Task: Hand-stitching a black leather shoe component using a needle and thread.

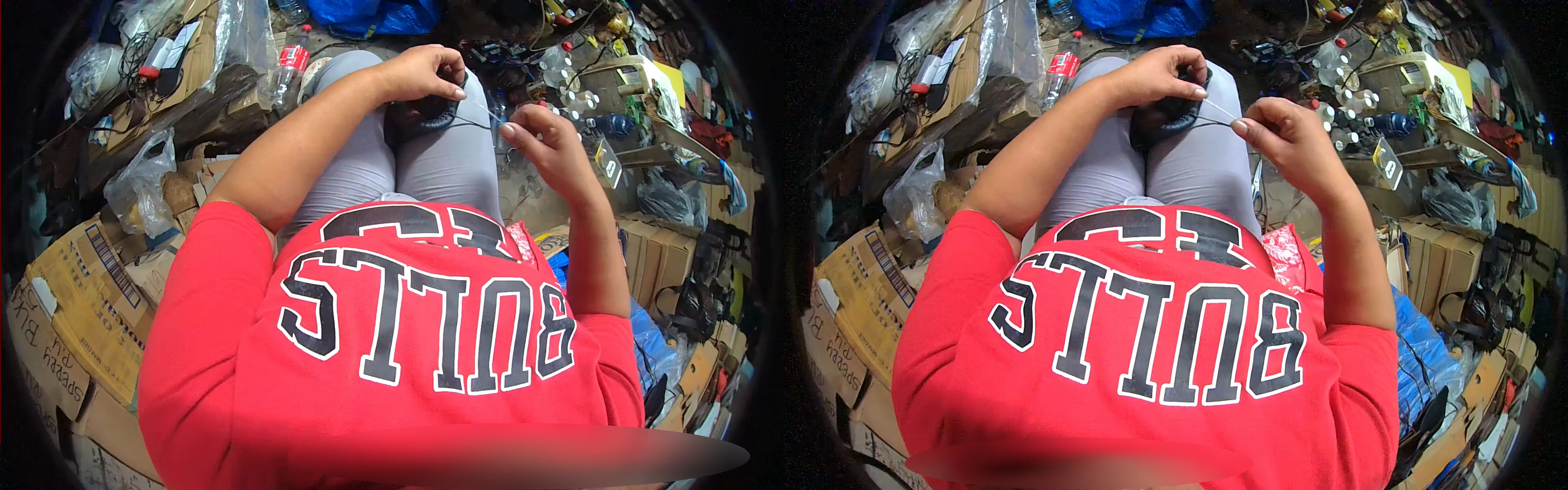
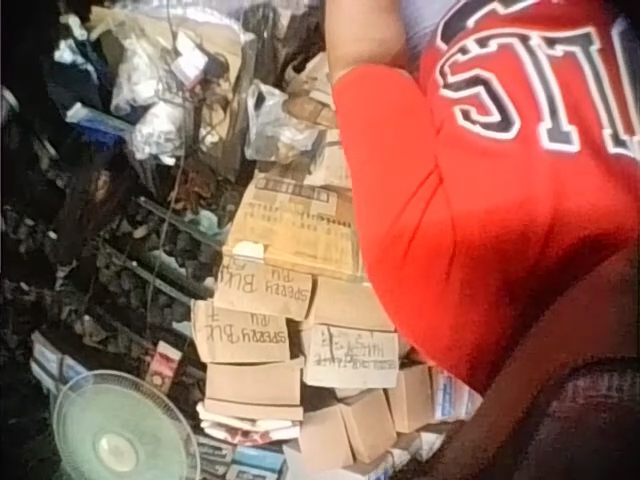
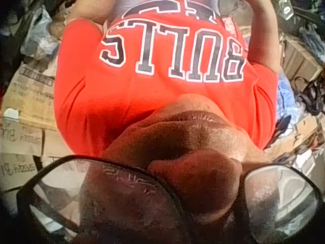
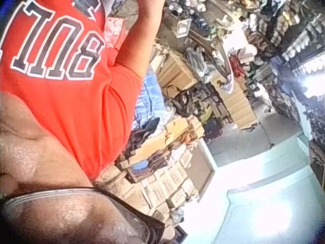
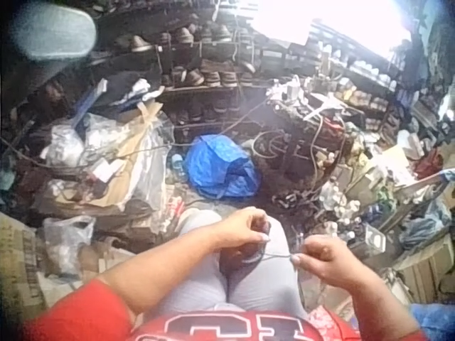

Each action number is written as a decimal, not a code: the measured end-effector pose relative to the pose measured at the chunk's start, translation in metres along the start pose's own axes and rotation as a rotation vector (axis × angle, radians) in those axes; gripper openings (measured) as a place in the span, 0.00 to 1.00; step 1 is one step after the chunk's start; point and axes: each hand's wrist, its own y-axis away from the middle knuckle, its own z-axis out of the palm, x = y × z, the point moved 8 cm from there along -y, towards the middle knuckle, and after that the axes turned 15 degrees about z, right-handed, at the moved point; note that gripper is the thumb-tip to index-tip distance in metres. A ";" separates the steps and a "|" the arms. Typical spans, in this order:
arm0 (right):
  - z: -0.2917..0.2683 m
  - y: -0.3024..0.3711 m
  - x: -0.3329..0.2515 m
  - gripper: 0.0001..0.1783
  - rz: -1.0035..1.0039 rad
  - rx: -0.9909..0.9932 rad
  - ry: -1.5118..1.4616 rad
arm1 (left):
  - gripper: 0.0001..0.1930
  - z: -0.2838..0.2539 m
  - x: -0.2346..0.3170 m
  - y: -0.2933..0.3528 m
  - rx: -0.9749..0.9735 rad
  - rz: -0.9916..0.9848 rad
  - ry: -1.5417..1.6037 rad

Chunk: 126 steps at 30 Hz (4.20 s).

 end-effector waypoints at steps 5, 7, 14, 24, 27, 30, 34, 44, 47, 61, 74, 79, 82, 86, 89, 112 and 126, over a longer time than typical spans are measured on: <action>0.015 -0.008 -0.003 0.09 -0.114 0.094 0.087 | 0.11 0.000 0.003 0.001 -0.106 -0.087 0.276; 0.020 -0.015 -0.002 0.08 -0.088 0.138 0.226 | 0.10 -0.001 0.011 -0.004 -0.164 0.117 0.124; 0.022 -0.024 -0.010 0.08 -0.097 0.165 0.346 | 0.11 -0.001 0.006 0.002 -0.175 -0.039 0.189; 0.025 -0.028 -0.021 0.09 -0.079 0.182 0.505 | 0.12 0.000 0.007 0.002 -0.190 -0.039 0.171; 0.027 -0.031 -0.018 0.09 -0.080 0.171 0.451 | 0.12 0.000 0.008 0.000 -0.195 -0.027 0.174; 0.023 -0.036 -0.001 0.08 -0.025 0.121 0.306 | 0.11 0.002 0.007 -0.001 -0.191 -0.012 0.160; 0.023 -0.048 0.024 0.09 0.030 0.021 0.150 | 0.12 0.003 0.006 -0.001 -0.215 0.058 0.191; 0.033 -0.053 0.017 0.07 -0.097 0.052 0.041 | 0.13 0.000 0.006 0.003 -0.238 0.007 0.029; 0.030 -0.039 0.012 0.09 -0.161 0.130 0.113 | 0.19 -0.035 0.012 0.017 0.078 0.114 -0.163; 0.051 -0.001 0.004 0.18 -0.317 0.466 0.370 | 0.09 -0.016 0.058 0.079 0.290 0.142 -0.714; 0.033 -0.043 0.034 0.17 -0.088 0.009 0.096 | 0.10 -0.019 0.038 0.068 0.295 0.128 -0.441; 0.033 -0.055 0.031 0.14 -0.117 -0.062 0.112 | 0.09 -0.018 0.035 0.064 0.260 0.144 -0.520; 0.034 -0.055 0.034 0.12 -0.032 -0.125 0.072 | 0.08 -0.017 0.035 0.063 0.250 0.138 -0.545; 0.034 -0.056 0.034 0.13 -0.007 -0.136 0.084 | 0.08 -0.016 0.036 0.062 0.232 0.127 -0.592; 0.034 -0.057 0.037 0.13 0.010 -0.130 0.107 | 0.08 -0.016 0.033 0.061 0.223 0.131 -0.558; 0.035 -0.057 0.041 0.21 0.004 -0.212 -0.023 | 0.10 -0.014 0.027 0.058 0.199 0.132 -0.445; 0.037 -0.051 0.046 0.15 0.026 -0.144 -0.134 | 0.14 -0.010 0.046 0.054 0.106 0.187 -0.562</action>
